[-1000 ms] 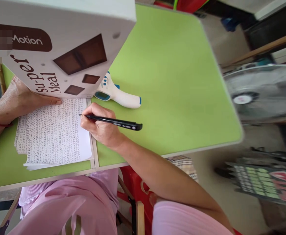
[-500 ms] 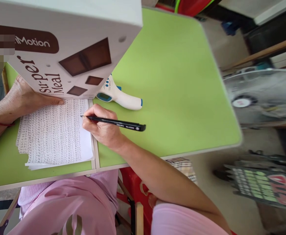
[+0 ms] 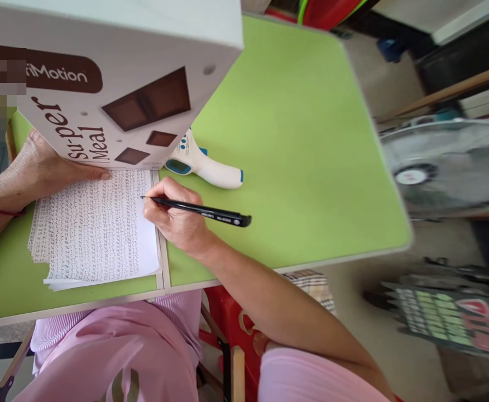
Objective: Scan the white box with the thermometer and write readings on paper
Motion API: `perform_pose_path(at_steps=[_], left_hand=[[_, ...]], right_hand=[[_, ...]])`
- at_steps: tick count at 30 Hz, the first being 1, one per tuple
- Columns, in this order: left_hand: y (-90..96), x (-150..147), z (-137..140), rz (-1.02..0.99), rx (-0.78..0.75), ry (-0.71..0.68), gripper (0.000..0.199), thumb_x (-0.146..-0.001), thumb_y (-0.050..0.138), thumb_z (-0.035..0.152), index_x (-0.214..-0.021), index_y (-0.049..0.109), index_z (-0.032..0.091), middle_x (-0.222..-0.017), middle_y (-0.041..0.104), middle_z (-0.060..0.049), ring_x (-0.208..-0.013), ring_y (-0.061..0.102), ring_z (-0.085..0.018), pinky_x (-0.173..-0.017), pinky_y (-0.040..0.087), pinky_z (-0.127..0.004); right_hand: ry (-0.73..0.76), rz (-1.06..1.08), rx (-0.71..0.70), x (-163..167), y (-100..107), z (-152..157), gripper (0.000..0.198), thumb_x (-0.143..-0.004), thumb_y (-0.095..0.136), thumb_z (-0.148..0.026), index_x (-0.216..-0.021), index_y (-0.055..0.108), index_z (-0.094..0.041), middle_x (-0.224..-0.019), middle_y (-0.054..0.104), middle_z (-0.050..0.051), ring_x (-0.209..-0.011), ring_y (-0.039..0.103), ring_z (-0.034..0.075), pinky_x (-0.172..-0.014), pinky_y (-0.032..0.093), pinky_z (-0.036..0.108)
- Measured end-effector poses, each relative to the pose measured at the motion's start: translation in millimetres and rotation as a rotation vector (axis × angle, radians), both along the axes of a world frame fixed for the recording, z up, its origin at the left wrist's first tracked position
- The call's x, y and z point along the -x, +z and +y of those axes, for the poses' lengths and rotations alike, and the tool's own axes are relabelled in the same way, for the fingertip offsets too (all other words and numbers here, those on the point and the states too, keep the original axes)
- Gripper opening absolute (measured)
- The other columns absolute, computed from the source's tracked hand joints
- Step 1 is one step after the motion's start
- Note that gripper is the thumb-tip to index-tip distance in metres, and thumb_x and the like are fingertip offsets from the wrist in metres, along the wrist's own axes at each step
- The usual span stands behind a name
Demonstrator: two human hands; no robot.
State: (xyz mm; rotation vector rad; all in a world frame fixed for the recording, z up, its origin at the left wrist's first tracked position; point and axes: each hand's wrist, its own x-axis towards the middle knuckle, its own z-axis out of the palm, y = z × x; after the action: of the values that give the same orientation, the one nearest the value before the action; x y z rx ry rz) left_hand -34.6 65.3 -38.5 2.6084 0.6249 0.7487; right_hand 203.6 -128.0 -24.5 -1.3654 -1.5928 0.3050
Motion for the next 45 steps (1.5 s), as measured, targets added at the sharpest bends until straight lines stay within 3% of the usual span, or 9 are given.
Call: perform_pose_path(at_steps=[5,20,25,30,39,45], left_hand=[[5.1,-5.1,-2.6,-0.084,0.124,0.04,0.072,-0.089,0.078,0.074,-0.151,0.06,0.044,-0.144,0.072,-0.001,-0.154,0.057,-0.04,-0.124,0.051,-0.063],[5.4,-7.4,-3.7,-0.07,0.144,0.069,0.086,-0.084,0.076,0.076,-0.159,0.053,0.04,-0.152,0.068,-0.004,-0.156,0.053,-0.045,-0.124,0.047,-0.066],[10.0,-7.4,-7.8,-0.057,0.172,0.094,0.081,-0.086,0.077,0.076,-0.154,0.057,0.037,-0.149,0.069,-0.005,-0.154,0.055,-0.045,-0.124,0.048,-0.066],[12.3,-5.2,-8.1,-0.038,0.16,0.073,0.082,-0.088,0.077,0.074,-0.158,0.053,0.037,-0.153,0.067,-0.004,-0.153,0.055,-0.045,-0.124,0.049,-0.065],[16.6,-8.2,-12.0,-0.069,0.16,0.085,0.069,-0.088,0.081,0.067,-0.147,0.06,0.039,-0.141,0.073,-0.004,-0.15,0.059,-0.043,-0.12,0.055,-0.064],[13.9,-7.6,-11.2,-0.103,0.172,0.087,0.081,-0.084,0.08,0.07,-0.154,0.056,0.039,-0.143,0.072,-0.004,-0.149,0.059,-0.045,-0.121,0.053,-0.067]], right_hand=[[0.019,-0.002,0.029,-0.3,2.0,-0.4,0.016,-0.094,0.07,-0.026,-0.082,0.06,-0.027,-0.066,0.063,-0.007,-0.055,0.054,0.011,-0.052,0.046,0.026],[-0.027,0.011,0.04,-1.3,-1.2,-1.2,0.016,-0.092,0.069,-0.028,-0.08,0.058,-0.028,-0.066,0.063,-0.006,-0.055,0.055,0.013,-0.052,0.049,0.028],[-0.089,0.023,0.038,-2.9,-0.4,-1.7,0.012,-0.089,0.068,-0.024,-0.079,0.062,-0.027,-0.068,0.064,-0.005,-0.058,0.056,0.013,-0.054,0.051,0.028],[-0.052,0.027,0.029,-2.1,0.6,-0.5,0.012,-0.087,0.068,-0.021,-0.079,0.061,-0.027,-0.066,0.063,-0.006,-0.057,0.054,0.012,-0.053,0.048,0.027],[-0.011,0.009,0.02,-1.8,1.3,0.7,0.015,-0.088,0.067,-0.02,-0.08,0.057,-0.028,-0.064,0.061,-0.007,-0.054,0.051,0.012,-0.051,0.045,0.027],[-0.065,-0.012,0.025,-2.1,-0.1,-0.9,0.015,-0.09,0.068,-0.027,-0.078,0.06,-0.028,-0.065,0.063,-0.005,-0.055,0.053,0.013,-0.051,0.046,0.028]])
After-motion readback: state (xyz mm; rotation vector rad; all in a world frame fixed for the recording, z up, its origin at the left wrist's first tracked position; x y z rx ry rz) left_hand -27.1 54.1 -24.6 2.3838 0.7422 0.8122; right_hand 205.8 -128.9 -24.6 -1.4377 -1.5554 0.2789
